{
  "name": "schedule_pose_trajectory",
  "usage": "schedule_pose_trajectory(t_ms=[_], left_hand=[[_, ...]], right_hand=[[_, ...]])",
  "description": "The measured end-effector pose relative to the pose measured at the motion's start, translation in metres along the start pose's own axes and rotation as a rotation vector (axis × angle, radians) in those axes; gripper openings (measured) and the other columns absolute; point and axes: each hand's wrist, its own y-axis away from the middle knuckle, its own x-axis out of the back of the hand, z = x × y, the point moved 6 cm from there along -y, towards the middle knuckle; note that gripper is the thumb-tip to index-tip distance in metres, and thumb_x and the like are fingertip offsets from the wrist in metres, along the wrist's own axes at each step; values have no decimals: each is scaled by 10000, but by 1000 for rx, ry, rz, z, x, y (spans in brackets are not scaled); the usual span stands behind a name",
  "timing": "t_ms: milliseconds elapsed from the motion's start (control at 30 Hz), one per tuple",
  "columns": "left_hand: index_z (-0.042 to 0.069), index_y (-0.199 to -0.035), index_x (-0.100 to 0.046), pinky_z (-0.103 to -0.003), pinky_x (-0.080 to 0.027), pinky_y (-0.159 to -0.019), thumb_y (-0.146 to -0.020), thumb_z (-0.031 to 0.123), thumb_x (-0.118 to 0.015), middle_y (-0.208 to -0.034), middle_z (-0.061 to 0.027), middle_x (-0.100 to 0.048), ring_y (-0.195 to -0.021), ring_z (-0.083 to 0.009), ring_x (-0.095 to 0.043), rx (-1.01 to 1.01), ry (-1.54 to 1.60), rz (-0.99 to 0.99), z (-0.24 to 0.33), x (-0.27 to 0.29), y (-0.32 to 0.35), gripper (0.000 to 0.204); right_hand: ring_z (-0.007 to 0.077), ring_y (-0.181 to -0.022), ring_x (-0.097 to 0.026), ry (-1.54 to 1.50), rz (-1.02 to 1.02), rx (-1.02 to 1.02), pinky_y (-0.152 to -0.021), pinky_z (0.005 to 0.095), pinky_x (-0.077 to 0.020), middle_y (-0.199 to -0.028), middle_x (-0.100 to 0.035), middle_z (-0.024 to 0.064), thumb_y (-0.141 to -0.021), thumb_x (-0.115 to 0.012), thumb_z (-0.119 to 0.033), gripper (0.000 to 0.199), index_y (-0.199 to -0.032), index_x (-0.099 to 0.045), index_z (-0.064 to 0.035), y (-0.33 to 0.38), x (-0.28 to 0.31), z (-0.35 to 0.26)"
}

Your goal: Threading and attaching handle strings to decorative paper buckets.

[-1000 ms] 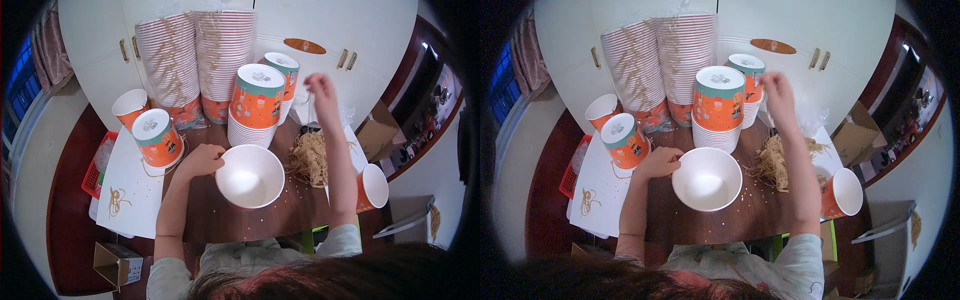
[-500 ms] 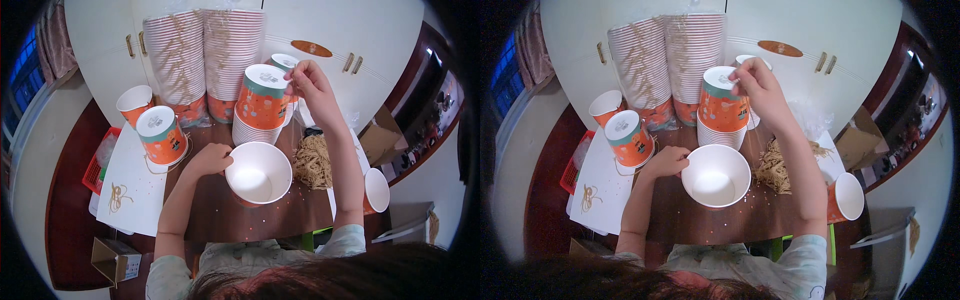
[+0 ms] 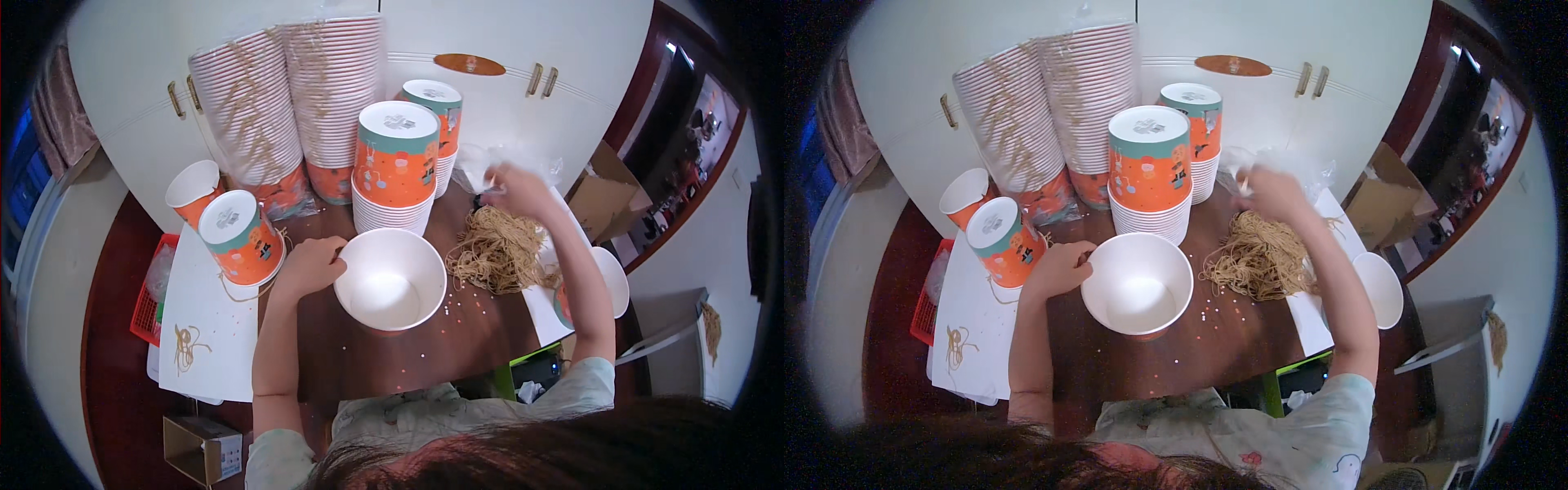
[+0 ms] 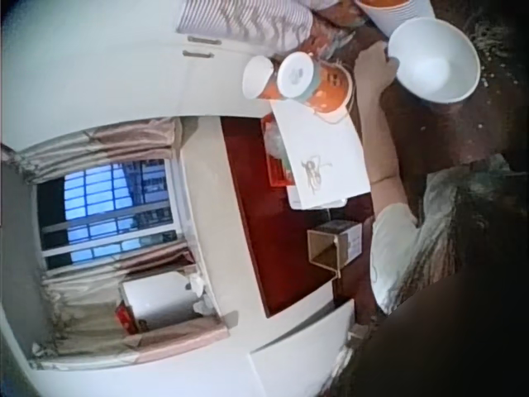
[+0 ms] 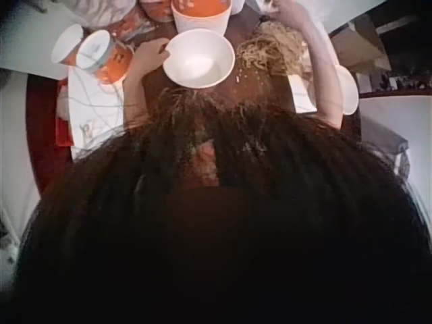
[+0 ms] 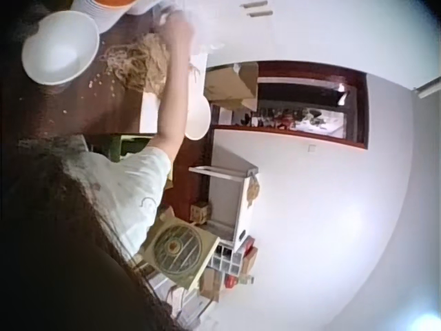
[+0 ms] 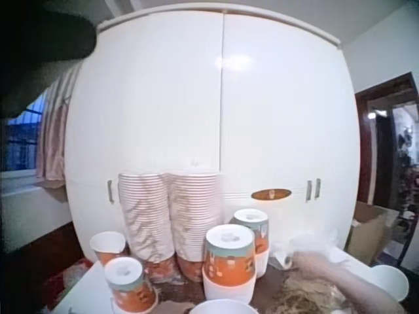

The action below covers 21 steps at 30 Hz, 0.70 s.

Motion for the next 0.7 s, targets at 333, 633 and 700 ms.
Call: schedule_pose_trajectory(t_ms=[333, 633, 700], left_hand=[[60, -950, -586, -426, -465, -731, -698, 181, -487, -833, -170, -616, -778, -351, -589, -12, -74, -4, 0, -6, -3, 296], [65, -931, -585, -438, -460, -732, -700, 182, -484, -828, -171, -615, -781, -356, -586, -16, -84, 12, -4, -10, -7, 278], [66, -929, -584, -442, -460, -730, -701, 181, -484, -825, -174, -614, -782, -358, -585, -14, -93, 8, -6, -12, -9, 274]], right_hand=[[306, -797, -593, 149, -397, -16, -700, 396, -476, -796, -604, 145, -700, -578, -157, 179, -853, -635, -82, 33, -69, 1], [119, -586, -570, -458, 728, -100, -534, 274, -444, -678, -602, 73, -815, -549, -172, 184, -888, -605, -12, 4, 143, 95], [124, -587, -573, -398, 733, -137, -533, 264, -447, -694, -605, 68, -810, -550, -174, 182, -882, -609, -18, -6, 163, 106]])
